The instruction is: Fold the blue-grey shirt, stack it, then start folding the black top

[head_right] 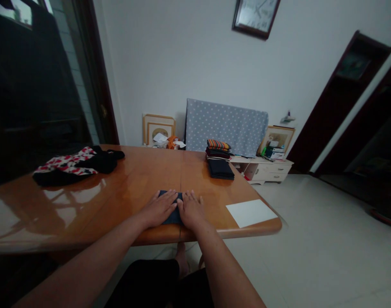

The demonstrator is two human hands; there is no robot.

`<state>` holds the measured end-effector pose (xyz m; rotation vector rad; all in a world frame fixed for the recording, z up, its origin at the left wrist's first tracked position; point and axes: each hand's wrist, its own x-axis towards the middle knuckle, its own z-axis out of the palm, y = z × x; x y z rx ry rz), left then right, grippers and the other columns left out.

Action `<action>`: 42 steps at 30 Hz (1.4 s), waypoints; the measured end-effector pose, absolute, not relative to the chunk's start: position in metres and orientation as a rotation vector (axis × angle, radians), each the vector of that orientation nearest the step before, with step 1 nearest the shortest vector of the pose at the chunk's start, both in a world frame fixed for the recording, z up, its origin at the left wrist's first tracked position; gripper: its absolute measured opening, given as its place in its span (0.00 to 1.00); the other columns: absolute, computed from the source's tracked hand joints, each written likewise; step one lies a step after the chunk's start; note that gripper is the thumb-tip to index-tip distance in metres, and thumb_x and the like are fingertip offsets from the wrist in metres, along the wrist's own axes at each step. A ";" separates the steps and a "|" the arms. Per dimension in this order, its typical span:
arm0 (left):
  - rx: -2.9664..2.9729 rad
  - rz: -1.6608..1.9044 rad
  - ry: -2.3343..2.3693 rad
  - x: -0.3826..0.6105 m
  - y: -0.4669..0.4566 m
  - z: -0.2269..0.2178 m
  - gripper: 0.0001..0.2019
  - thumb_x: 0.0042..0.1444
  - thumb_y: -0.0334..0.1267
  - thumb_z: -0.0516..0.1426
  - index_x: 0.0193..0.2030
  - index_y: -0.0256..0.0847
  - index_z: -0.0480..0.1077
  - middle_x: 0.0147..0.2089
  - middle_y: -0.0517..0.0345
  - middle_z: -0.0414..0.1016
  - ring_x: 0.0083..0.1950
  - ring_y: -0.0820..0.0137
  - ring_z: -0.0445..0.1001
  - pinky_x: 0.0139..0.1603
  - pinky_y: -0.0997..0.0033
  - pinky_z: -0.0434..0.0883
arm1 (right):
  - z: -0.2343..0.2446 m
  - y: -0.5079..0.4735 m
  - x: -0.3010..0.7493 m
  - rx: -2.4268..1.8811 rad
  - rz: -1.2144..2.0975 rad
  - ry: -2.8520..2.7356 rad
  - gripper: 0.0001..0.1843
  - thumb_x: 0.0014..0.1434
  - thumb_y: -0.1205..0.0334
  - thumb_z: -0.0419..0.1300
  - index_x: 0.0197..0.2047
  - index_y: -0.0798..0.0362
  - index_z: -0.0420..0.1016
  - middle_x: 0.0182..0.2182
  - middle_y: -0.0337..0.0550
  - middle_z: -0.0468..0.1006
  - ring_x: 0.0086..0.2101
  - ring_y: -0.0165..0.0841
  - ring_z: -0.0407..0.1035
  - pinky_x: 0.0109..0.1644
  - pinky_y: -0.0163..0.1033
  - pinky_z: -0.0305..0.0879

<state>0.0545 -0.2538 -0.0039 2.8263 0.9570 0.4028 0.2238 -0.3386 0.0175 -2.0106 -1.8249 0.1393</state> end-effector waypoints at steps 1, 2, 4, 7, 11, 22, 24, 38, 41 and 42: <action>2.818 0.408 0.947 0.053 -0.253 -0.004 0.30 0.70 0.54 0.36 0.73 0.44 0.54 0.75 0.49 0.52 0.76 0.61 0.48 0.73 0.46 0.40 | 0.015 -0.340 0.225 -2.047 0.196 -1.833 0.32 0.71 0.47 0.38 0.71 0.54 0.59 0.70 0.51 0.56 0.70 0.43 0.44 0.71 0.60 0.37; 2.815 0.411 0.930 0.051 -0.252 -0.004 0.30 0.70 0.54 0.37 0.73 0.45 0.54 0.75 0.49 0.52 0.76 0.60 0.47 0.73 0.44 0.38 | 0.013 -0.341 0.226 -2.072 0.239 -1.829 0.33 0.71 0.46 0.37 0.72 0.54 0.56 0.71 0.51 0.53 0.71 0.43 0.42 0.71 0.61 0.34; 2.812 0.413 0.897 0.048 -0.250 -0.004 0.31 0.70 0.56 0.37 0.73 0.45 0.54 0.75 0.49 0.51 0.76 0.59 0.47 0.73 0.42 0.36 | 0.011 -0.344 0.229 -2.094 0.268 -1.817 0.35 0.71 0.45 0.35 0.73 0.54 0.52 0.72 0.50 0.49 0.71 0.42 0.40 0.71 0.62 0.31; 2.801 0.410 0.899 0.041 -0.247 -0.002 0.32 0.69 0.58 0.38 0.74 0.46 0.53 0.76 0.49 0.50 0.76 0.57 0.46 0.72 0.40 0.34 | 0.013 -0.347 0.231 -2.112 0.276 -1.825 0.35 0.71 0.44 0.35 0.74 0.54 0.51 0.72 0.51 0.48 0.71 0.41 0.39 0.71 0.62 0.29; 2.771 0.380 0.987 0.028 -0.242 0.000 0.32 0.68 0.59 0.39 0.74 0.48 0.53 0.76 0.50 0.49 0.77 0.56 0.44 0.72 0.39 0.36 | 0.014 -0.347 0.230 -2.110 0.303 -1.816 0.35 0.71 0.44 0.35 0.74 0.54 0.51 0.72 0.51 0.49 0.71 0.43 0.39 0.70 0.64 0.28; 2.785 0.674 0.884 -0.014 -0.269 0.037 0.24 0.68 0.47 0.47 0.66 0.40 0.65 0.67 0.48 0.67 0.70 0.62 0.61 0.71 0.55 0.54 | 0.006 -0.344 0.234 -2.100 0.310 -1.830 0.35 0.71 0.45 0.35 0.73 0.55 0.51 0.72 0.52 0.49 0.71 0.44 0.40 0.69 0.69 0.30; 2.842 0.650 0.789 -0.016 -0.283 0.040 0.23 0.63 0.45 0.53 0.63 0.42 0.68 0.65 0.49 0.70 0.68 0.59 0.64 0.70 0.54 0.57 | 0.007 -0.344 0.235 -2.108 0.312 -1.833 0.34 0.71 0.45 0.36 0.73 0.54 0.51 0.72 0.52 0.49 0.71 0.44 0.40 0.69 0.69 0.30; 2.971 0.448 0.692 0.002 -0.291 0.042 0.17 0.55 0.32 0.55 0.51 0.45 0.72 0.55 0.50 0.75 0.61 0.57 0.69 0.69 0.53 0.55 | 0.012 -0.342 0.235 -2.120 0.337 -1.844 0.35 0.71 0.43 0.36 0.73 0.53 0.52 0.72 0.54 0.50 0.70 0.47 0.41 0.68 0.69 0.31; 3.004 0.439 0.653 0.002 -0.288 0.044 0.16 0.58 0.31 0.52 0.50 0.46 0.73 0.54 0.51 0.76 0.60 0.59 0.70 0.69 0.53 0.54 | 0.010 -0.341 0.235 -2.112 0.333 -1.842 0.35 0.71 0.43 0.36 0.72 0.54 0.52 0.71 0.54 0.51 0.70 0.47 0.42 0.68 0.70 0.30; 3.002 0.444 0.644 0.002 -0.287 0.044 0.15 0.59 0.31 0.51 0.50 0.46 0.73 0.54 0.52 0.77 0.60 0.60 0.70 0.69 0.53 0.55 | 0.010 -0.341 0.235 -2.110 0.329 -1.841 0.35 0.71 0.43 0.36 0.72 0.54 0.52 0.71 0.54 0.51 0.70 0.47 0.42 0.68 0.69 0.30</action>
